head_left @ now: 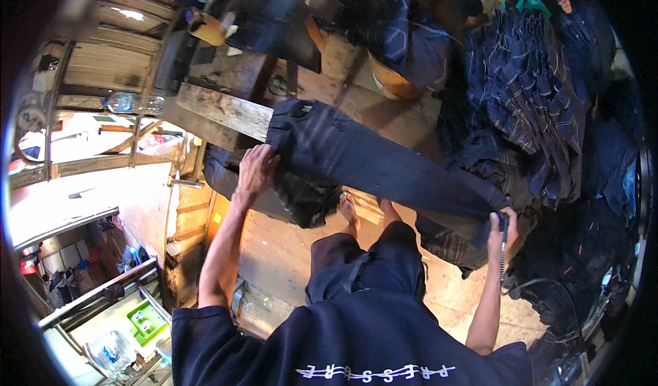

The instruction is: The person uses a rotary grinding tool to distress a pair of black jeans on a wooden workbench. They repeatedly grind specific areas to create worn patterns, then flip and reposition the jeans to work on different sections.

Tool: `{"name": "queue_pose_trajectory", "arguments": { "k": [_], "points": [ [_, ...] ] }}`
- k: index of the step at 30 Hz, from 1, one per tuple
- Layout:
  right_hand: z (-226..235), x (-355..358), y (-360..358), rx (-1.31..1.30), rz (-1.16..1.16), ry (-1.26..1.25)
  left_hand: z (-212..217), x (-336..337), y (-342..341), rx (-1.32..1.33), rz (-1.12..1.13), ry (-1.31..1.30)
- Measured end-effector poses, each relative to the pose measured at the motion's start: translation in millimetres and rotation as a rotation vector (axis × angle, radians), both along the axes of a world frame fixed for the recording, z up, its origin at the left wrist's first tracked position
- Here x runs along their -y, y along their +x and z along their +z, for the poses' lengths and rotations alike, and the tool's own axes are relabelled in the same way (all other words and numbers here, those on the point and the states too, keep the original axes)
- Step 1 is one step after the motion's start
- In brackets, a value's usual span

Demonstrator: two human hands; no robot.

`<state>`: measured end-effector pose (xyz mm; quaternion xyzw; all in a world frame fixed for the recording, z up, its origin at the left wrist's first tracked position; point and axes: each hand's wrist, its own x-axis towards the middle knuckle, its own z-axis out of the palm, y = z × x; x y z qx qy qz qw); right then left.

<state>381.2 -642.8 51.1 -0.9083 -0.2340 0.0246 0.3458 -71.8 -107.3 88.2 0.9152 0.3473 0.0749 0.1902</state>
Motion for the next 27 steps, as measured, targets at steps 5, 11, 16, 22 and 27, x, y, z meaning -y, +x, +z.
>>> {"name": "queue_pose_trajectory", "arguments": {
  "k": [5,11,16,22,27],
  "points": [
    [40.7,45.9,175.7,0.558,-0.14,-0.029,-32.1,170.6,172.0,0.254,0.074,-0.03],
    [113.0,-55.2,196.0,0.889,-0.226,0.084,-22.2,193.5,288.9,0.39,0.47,0.04],
    [68.2,-167.8,7.4,0.048,0.511,0.208,-13.6,138.9,187.0,0.263,0.34,0.147],
    [6.1,-219.1,-106.8,-0.087,0.709,0.339,-12.1,209.0,193.8,0.327,0.63,0.04],
    [-15.6,-207.8,-125.5,0.12,0.525,0.357,4.9,215.5,195.1,0.149,0.467,-0.692]
  ]
}}
